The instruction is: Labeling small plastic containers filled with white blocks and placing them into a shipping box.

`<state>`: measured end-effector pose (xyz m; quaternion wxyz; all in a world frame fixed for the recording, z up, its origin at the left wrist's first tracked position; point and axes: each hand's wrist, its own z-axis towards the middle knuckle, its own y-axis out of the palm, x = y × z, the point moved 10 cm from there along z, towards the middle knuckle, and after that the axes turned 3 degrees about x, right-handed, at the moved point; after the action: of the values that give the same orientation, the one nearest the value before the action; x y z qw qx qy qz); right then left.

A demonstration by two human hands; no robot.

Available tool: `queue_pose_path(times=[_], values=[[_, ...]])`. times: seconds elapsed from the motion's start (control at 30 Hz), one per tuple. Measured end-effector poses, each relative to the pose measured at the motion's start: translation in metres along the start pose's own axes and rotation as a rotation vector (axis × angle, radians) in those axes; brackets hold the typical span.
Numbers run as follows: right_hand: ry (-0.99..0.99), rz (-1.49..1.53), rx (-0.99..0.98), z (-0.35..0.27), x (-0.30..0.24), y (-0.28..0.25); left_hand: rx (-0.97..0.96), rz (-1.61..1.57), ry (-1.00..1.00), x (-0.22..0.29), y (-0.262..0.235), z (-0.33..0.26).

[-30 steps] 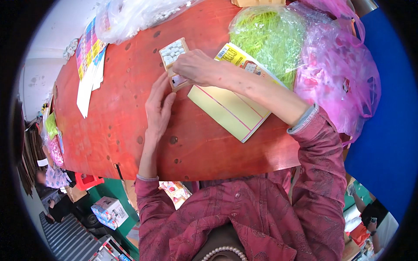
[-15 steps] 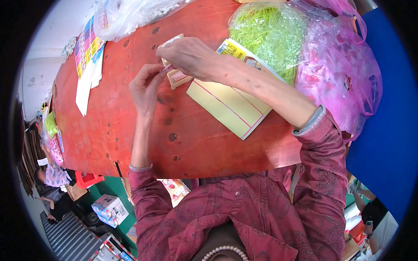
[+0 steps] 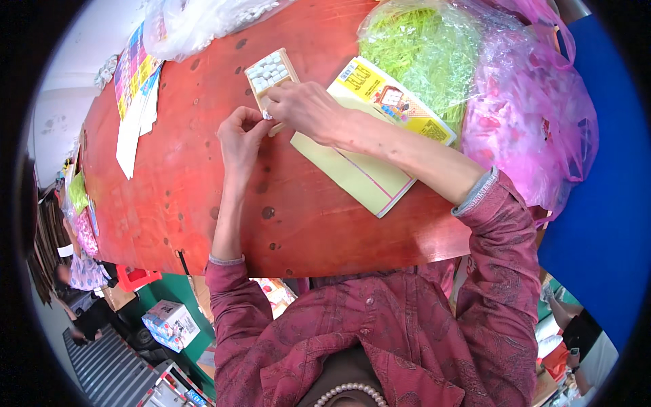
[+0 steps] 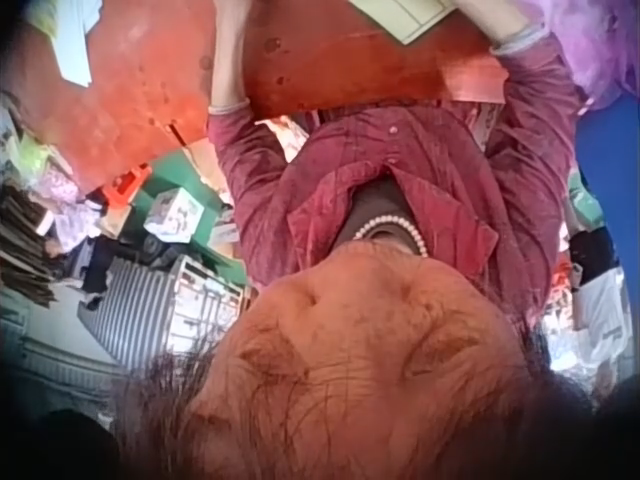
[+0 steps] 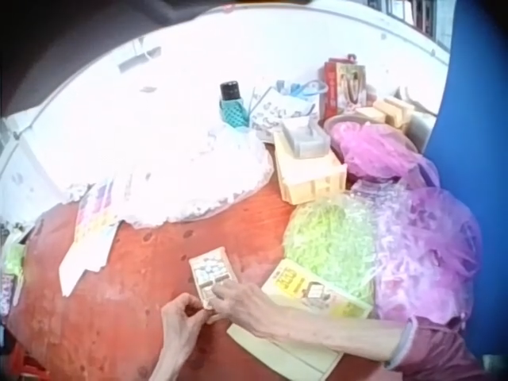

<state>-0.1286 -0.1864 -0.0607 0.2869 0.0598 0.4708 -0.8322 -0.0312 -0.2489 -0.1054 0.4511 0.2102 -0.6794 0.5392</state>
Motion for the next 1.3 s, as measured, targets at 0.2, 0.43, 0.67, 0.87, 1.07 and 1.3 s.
queue_pose_path(times=[0.2,0.43,0.67,0.87,1.07,1.3], values=[[-0.126,-0.116,-0.085,-0.006,-0.009,0.009,-0.030,-0.021,0.019,-0.004,0.003,0.003],[-0.209,-0.265,-0.183,-0.013,-0.022,0.016,-0.044,-0.111,-0.031,-0.007,0.000,0.001],[0.046,-0.101,-0.132,-0.011,-0.006,0.001,-0.010,-0.022,0.042,0.002,0.001,-0.002],[0.396,0.198,-0.161,-0.010,0.035,0.003,-0.057,-0.149,-0.062,-0.005,0.005,-0.002],[0.347,0.132,-0.142,-0.008,0.032,0.011,0.008,-0.200,0.043,-0.004,0.004,-0.003],[0.360,0.109,-0.172,-0.007,0.036,0.011,-0.101,-0.050,0.041,0.004,0.011,0.005]])
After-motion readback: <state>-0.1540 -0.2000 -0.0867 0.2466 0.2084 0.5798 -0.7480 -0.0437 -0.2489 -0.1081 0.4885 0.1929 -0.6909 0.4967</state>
